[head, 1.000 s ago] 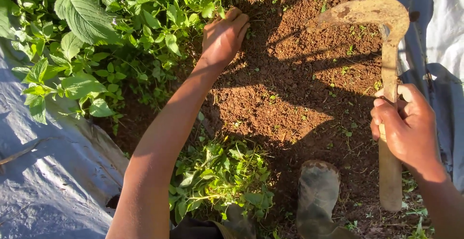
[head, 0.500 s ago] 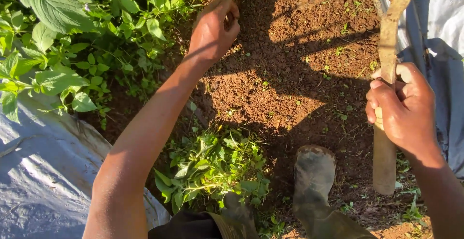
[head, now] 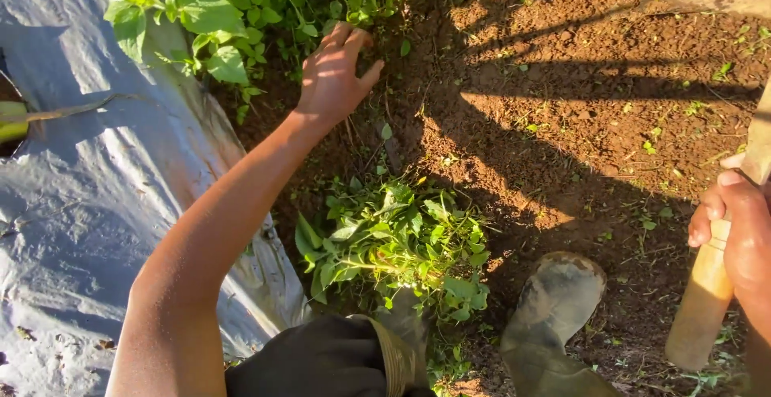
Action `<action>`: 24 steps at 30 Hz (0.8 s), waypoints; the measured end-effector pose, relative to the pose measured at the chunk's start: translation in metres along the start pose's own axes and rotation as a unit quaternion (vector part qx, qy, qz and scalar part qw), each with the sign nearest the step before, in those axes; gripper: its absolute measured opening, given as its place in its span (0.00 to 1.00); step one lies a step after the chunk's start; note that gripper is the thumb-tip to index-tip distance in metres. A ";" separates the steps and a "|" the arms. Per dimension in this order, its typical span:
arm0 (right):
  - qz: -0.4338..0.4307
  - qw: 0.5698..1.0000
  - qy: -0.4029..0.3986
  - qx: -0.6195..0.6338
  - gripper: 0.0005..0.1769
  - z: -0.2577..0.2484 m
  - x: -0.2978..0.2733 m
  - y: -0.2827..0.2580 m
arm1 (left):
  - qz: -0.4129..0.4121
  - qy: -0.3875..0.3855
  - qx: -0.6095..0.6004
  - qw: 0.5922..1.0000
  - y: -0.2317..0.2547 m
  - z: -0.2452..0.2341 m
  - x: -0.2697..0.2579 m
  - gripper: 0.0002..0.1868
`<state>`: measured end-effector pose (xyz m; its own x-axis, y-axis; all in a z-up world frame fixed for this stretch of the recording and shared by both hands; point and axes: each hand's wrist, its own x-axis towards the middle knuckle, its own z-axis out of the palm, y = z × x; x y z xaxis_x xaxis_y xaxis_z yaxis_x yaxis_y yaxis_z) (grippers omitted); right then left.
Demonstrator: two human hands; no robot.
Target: The person uses a hoe to loosen the soil around a row of green plants and then pulls out weeds by hand. The removed weeds are gathered into a pile on the ground next to the plants.
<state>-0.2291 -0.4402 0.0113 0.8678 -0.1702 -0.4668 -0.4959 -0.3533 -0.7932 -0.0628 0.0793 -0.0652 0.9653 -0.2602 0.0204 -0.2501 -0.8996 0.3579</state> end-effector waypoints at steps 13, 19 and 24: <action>-0.016 0.995 0.020 0.102 0.02 0.063 0.005 -0.109 | 0.246 -0.003 -0.036 0.969 0.108 0.006 0.074 0.14; -0.070 0.981 0.088 0.158 0.06 0.061 0.026 -0.110 | 0.343 0.112 -0.018 0.932 0.176 -0.013 0.132 0.13; -0.120 0.960 0.137 0.214 0.05 0.051 0.052 -0.104 | 0.399 0.100 0.036 0.911 0.216 -0.020 0.190 0.22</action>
<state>-0.1341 -0.3653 0.0494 0.9053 -0.3864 -0.1763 -0.1963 -0.0127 -0.9805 0.0685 -0.1573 0.0345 0.4662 -0.7786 0.4200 -0.8756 -0.4740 0.0932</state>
